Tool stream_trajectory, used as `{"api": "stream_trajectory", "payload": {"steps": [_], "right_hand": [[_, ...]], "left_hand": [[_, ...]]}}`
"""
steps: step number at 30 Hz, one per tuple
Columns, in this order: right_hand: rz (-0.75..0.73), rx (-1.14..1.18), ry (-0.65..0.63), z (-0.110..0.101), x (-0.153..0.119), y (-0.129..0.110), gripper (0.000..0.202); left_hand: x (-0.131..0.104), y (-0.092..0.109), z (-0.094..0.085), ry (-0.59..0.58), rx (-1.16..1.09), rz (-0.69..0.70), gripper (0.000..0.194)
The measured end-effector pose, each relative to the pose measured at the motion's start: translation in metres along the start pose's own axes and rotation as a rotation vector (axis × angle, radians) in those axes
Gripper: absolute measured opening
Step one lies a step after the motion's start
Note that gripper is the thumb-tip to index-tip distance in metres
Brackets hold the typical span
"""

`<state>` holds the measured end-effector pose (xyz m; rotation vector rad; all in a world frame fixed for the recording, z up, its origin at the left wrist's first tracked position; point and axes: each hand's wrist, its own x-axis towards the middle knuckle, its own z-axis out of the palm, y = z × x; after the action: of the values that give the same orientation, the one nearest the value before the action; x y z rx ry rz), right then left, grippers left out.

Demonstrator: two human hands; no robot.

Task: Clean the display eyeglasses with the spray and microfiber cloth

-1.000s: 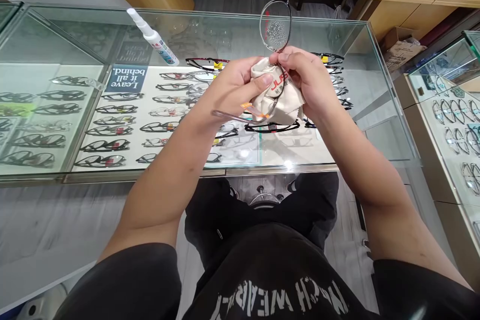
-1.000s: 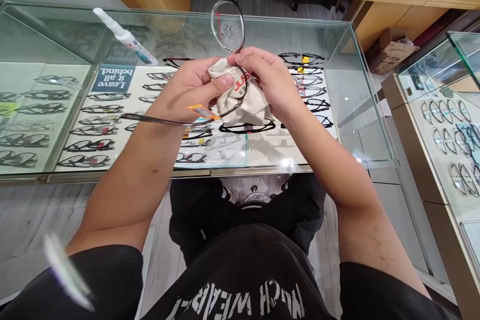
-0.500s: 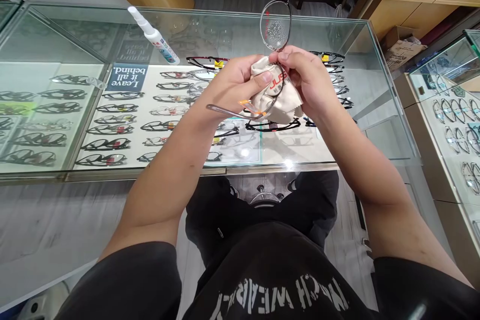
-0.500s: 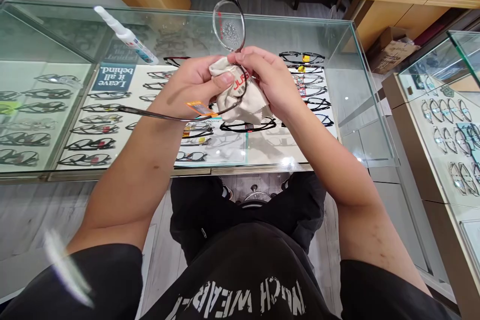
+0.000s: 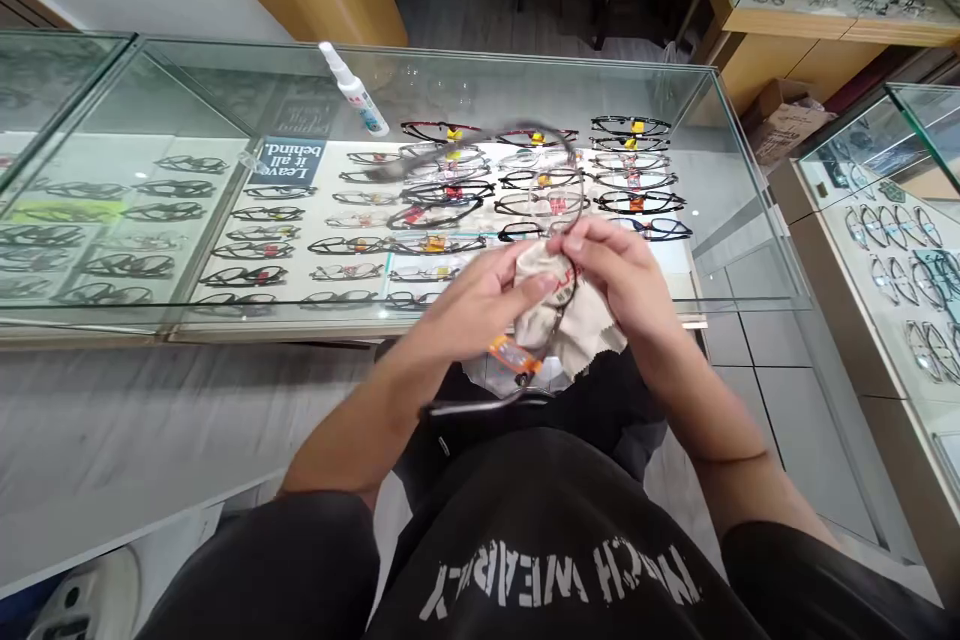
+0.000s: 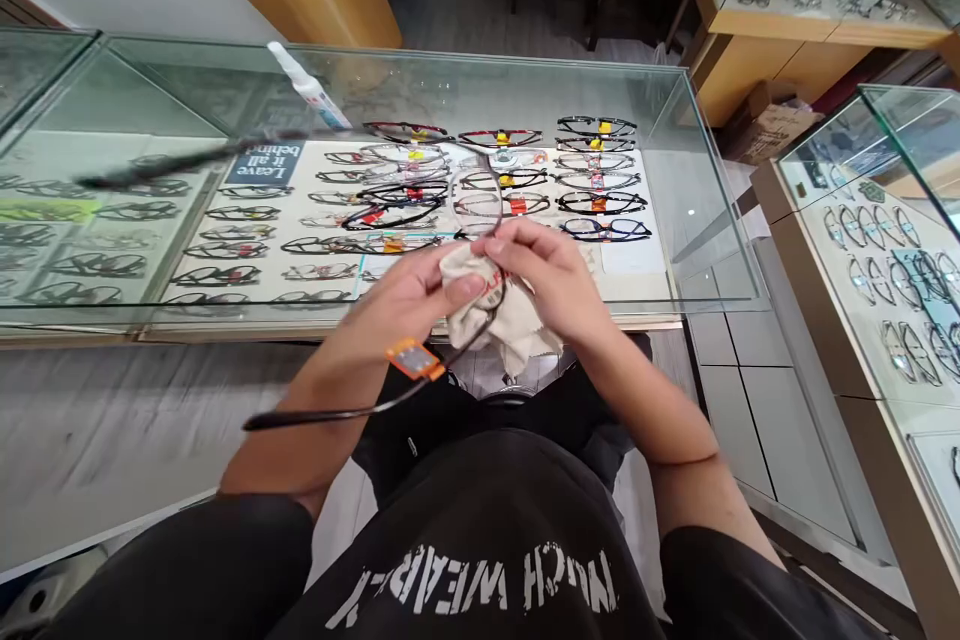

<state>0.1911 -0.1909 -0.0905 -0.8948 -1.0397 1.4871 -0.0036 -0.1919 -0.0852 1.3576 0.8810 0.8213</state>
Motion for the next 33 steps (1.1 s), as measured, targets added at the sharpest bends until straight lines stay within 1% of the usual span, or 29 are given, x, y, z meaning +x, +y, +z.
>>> {"api": "stream_trajectory", "payload": {"steps": [3,6,9,11,12,14,17,20,22,24,27,30,33], "right_hand": [[0.118,0.082,0.02,0.001,-0.034,0.027,0.026],[0.195,0.159,0.052,0.004,-0.06,0.057,0.027],[0.213,0.232,0.108,0.007,-0.084,0.085,0.025],[0.24,0.272,0.147,0.01,-0.095,0.101,0.025],[0.252,0.279,0.161,0.01,-0.098,0.106,0.026],[0.259,0.285,0.187,0.011,-0.1,0.114,0.027],[0.22,0.285,0.221,0.013,-0.094,0.116,0.026],[0.162,0.276,0.226,0.016,-0.086,0.114,0.025],[0.139,0.274,0.206,0.02,-0.084,0.114,0.025],[0.131,0.266,0.185,0.022,-0.084,0.116,0.026],[0.152,0.245,0.179,0.022,-0.086,0.119,0.029],[0.181,0.239,0.188,0.02,-0.088,0.121,0.03],[0.182,0.242,0.211,0.019,-0.09,0.122,0.031]], "left_hand": [[-0.032,-0.031,0.016,-0.025,-0.139,-0.13,0.044],[-0.052,-0.064,0.031,0.045,-0.286,-0.218,0.051],[-0.067,-0.088,0.043,0.142,-0.269,-0.238,0.046],[-0.074,-0.098,0.045,0.18,-0.221,-0.218,0.042],[-0.077,-0.101,0.045,0.18,-0.215,-0.21,0.043],[-0.08,-0.104,0.042,0.146,-0.252,-0.223,0.047],[-0.081,-0.103,0.037,0.073,-0.374,-0.271,0.052],[-0.078,-0.099,0.037,0.07,-0.427,-0.253,0.057],[-0.075,-0.098,0.04,0.129,-0.408,-0.227,0.058],[-0.073,-0.098,0.043,0.203,-0.357,-0.216,0.054],[-0.074,-0.097,0.042,0.262,-0.2,-0.181,0.046],[-0.079,-0.097,0.036,0.221,-0.098,-0.139,0.044],[-0.083,-0.099,0.033,0.147,-0.152,-0.16,0.044]]}}
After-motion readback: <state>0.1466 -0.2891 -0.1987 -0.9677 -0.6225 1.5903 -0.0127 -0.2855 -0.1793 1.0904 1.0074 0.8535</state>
